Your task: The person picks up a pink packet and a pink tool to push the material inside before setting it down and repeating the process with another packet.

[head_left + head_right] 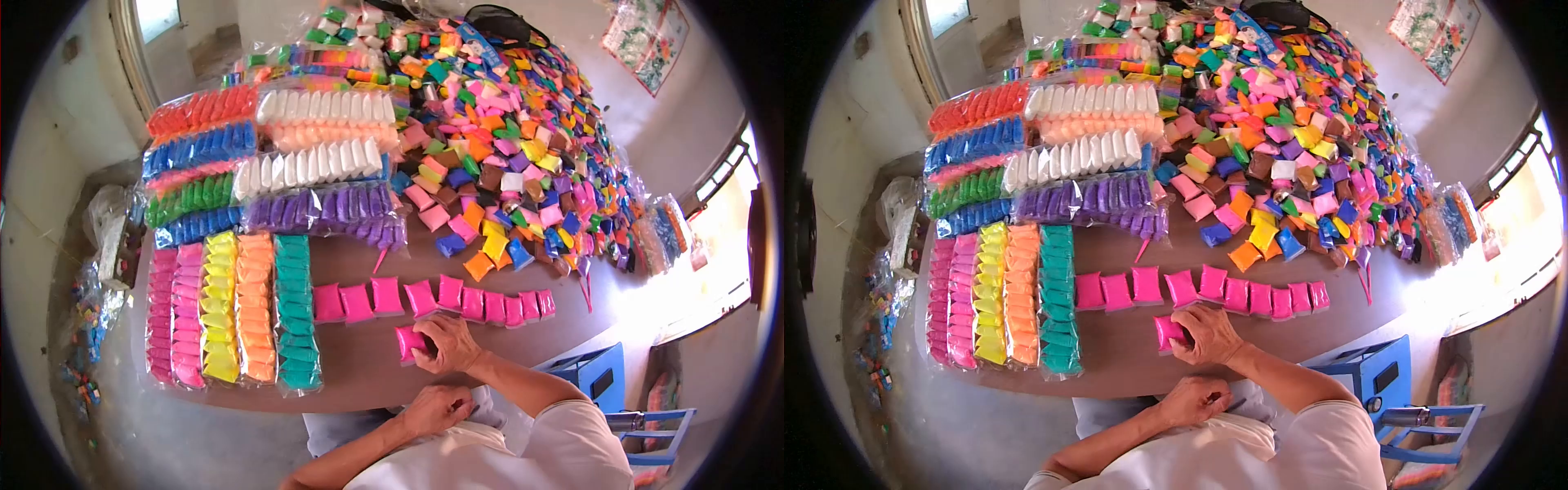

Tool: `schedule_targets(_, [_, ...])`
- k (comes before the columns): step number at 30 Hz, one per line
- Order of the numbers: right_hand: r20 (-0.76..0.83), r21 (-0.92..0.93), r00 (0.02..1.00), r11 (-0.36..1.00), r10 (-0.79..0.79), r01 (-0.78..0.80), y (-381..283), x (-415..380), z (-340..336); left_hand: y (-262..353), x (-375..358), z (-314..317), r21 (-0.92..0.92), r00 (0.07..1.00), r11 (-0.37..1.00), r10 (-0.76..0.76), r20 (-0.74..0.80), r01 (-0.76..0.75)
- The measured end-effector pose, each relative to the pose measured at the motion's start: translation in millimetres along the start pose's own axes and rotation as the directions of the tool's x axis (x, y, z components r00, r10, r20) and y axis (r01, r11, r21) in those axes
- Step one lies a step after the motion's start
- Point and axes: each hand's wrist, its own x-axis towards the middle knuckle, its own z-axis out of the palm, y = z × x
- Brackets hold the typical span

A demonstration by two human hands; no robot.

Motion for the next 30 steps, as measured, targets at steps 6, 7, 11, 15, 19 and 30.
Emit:
schedule_targets(6, [0.028,0.044,0.997,0.996,-0.076,0.075,-1,5,-6,4,1,-2,-0.109,0.988,0.983,-0.151,-0.014,0.149])
schedule_targets(7, [0.034,0.049,0.996,0.995,-0.083,0.081,2,4,-4,5,0,-1,-0.145,0.977,0.967,-0.211,-0.009,0.208])
schedule_targets(11, [0.067,0.129,0.997,0.991,-0.048,0.04,1,10,9,10,-1,14,-0.053,0.973,0.984,-0.176,-0.152,0.169])
schedule_targets(15, [0.112,0.151,0.991,0.987,-0.069,0.052,-4,19,-14,22,1,19,0.131,0.959,0.968,-0.181,-0.216,0.212])
schedule_targets(19, [-0.188,0.207,0.974,0.964,-0.127,0.166,44,71,-64,34,-3,-7,0.381,0.969,0.905,-0.107,-0.223,0.188])
schedule_targets(30, [-0.2,0.178,0.924,0.94,0.325,-0.292,293,285,-67,10,-13,-76,0.526,0.665,0.538,-0.09,-0.742,0.659])
